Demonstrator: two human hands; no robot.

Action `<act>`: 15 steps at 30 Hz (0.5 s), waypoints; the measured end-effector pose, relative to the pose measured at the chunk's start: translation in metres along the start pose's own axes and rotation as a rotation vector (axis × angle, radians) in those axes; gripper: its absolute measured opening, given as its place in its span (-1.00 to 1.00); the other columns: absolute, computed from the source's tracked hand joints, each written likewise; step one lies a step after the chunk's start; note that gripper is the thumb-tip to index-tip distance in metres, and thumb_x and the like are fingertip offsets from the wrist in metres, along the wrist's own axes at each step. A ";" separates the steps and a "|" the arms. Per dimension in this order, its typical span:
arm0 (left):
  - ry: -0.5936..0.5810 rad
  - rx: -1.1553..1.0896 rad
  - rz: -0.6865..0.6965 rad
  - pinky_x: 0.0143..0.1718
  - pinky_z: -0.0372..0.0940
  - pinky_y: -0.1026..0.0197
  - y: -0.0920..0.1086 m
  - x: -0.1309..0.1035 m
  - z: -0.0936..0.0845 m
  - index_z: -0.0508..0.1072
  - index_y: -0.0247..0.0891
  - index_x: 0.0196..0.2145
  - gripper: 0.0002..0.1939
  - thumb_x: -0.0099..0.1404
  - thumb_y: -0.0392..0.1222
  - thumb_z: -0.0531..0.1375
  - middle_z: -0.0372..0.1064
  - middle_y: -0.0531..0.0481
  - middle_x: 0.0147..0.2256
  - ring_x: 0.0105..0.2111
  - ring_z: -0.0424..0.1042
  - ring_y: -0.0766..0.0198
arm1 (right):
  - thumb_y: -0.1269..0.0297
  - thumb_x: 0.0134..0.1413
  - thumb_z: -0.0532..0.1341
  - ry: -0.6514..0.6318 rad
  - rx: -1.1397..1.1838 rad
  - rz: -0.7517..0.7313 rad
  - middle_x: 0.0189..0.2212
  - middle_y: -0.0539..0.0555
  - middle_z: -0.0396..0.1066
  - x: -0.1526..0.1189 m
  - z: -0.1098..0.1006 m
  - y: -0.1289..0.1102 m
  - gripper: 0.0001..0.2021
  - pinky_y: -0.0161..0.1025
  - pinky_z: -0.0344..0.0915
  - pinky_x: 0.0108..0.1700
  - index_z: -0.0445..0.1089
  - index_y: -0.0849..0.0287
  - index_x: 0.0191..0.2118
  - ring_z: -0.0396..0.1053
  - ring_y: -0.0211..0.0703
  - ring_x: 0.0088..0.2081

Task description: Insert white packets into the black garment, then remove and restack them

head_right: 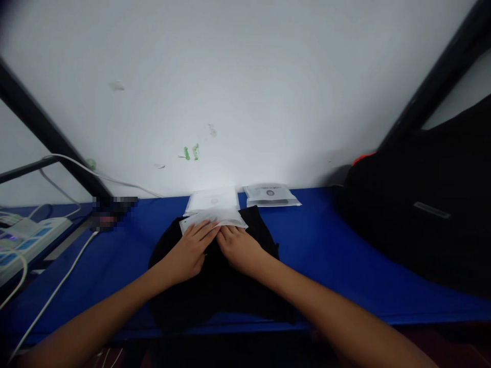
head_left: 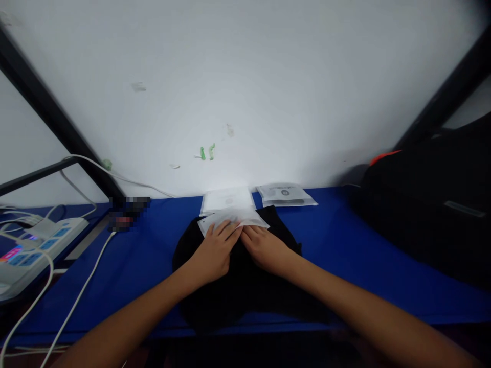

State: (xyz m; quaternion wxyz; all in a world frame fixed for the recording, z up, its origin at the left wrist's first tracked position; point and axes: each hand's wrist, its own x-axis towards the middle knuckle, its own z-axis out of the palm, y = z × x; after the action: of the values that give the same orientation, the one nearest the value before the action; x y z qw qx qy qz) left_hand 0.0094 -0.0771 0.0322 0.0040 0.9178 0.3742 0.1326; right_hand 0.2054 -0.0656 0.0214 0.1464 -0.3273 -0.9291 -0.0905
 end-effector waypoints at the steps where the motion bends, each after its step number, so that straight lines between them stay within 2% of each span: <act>1: -0.033 -0.002 -0.026 0.20 0.01 -0.39 0.000 0.000 0.001 -0.13 -0.23 0.36 -0.05 0.00 -0.54 0.01 -0.02 -0.27 0.32 0.31 -0.06 -0.16 | 0.51 0.10 0.10 -0.005 0.013 -0.016 0.02 0.47 0.36 0.000 0.000 -0.001 -0.53 0.08 0.30 0.13 0.21 0.50 0.16 0.32 0.18 0.11; 3: -0.065 -0.021 -0.043 0.20 -0.01 -0.40 0.000 0.001 0.002 -0.20 -0.20 0.37 0.00 -0.02 -0.57 -0.02 -0.13 -0.23 0.36 0.35 -0.15 -0.12 | 0.43 0.07 0.15 -0.021 0.022 -0.041 0.06 0.54 0.31 0.000 0.000 -0.003 -0.47 0.12 0.24 0.17 0.20 0.59 0.16 0.26 0.25 0.16; 5: -0.056 -0.037 0.001 0.22 -0.05 -0.40 0.005 0.000 0.004 -0.27 -0.20 0.38 0.04 -0.03 -0.58 -0.03 -0.19 -0.23 0.37 0.37 -0.24 -0.07 | 0.42 0.09 0.14 -0.049 0.015 -0.039 0.05 0.54 0.33 -0.001 0.004 -0.005 -0.51 0.15 0.24 0.16 0.25 0.57 0.14 0.28 0.27 0.15; 7: -0.040 -0.038 0.074 0.24 -0.13 -0.41 0.012 -0.002 0.005 -0.32 -0.21 0.39 0.07 -0.06 -0.58 -0.03 -0.22 -0.23 0.38 0.38 -0.31 -0.04 | 0.49 0.10 0.09 -0.055 0.016 -0.025 0.07 0.45 0.37 -0.002 0.011 -0.005 -0.54 0.17 0.24 0.16 0.29 0.43 0.14 0.31 0.23 0.14; 11: -0.036 -0.018 0.157 0.26 -0.19 -0.41 0.028 -0.004 0.004 -0.39 -0.26 0.39 0.10 -0.07 -0.56 -0.02 -0.27 -0.20 0.38 0.38 -0.39 -0.03 | 0.56 0.09 0.07 0.031 -0.017 -0.008 0.18 0.27 0.31 -0.003 0.024 -0.004 -0.47 0.17 0.20 0.21 0.28 0.18 0.20 0.23 0.23 0.21; 13: -0.030 0.001 0.159 0.26 -0.16 -0.41 0.030 -0.003 0.003 -0.36 -0.29 0.39 0.04 -0.01 -0.52 -0.02 -0.28 -0.20 0.38 0.38 -0.38 -0.05 | 0.55 0.11 0.05 0.036 -0.032 -0.009 0.12 0.28 0.37 -0.003 0.026 -0.001 -0.49 0.17 0.27 0.15 0.31 0.20 0.18 0.31 0.25 0.15; 15: -0.017 0.026 0.127 0.26 -0.13 -0.40 0.026 -0.001 0.001 -0.30 -0.30 0.39 -0.02 0.04 -0.51 -0.02 -0.27 -0.20 0.38 0.38 -0.34 -0.07 | 0.55 0.14 0.02 0.024 -0.010 -0.023 -0.01 0.33 0.46 -0.002 0.022 0.002 -0.55 0.15 0.37 0.04 0.35 0.28 0.13 0.42 0.22 0.01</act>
State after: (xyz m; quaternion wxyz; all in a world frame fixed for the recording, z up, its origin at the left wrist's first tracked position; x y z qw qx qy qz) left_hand 0.0269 -0.0966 0.0335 -0.0131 0.9407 0.3169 0.1200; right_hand 0.2038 -0.0596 0.0002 0.1548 -0.3160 -0.9306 -0.1007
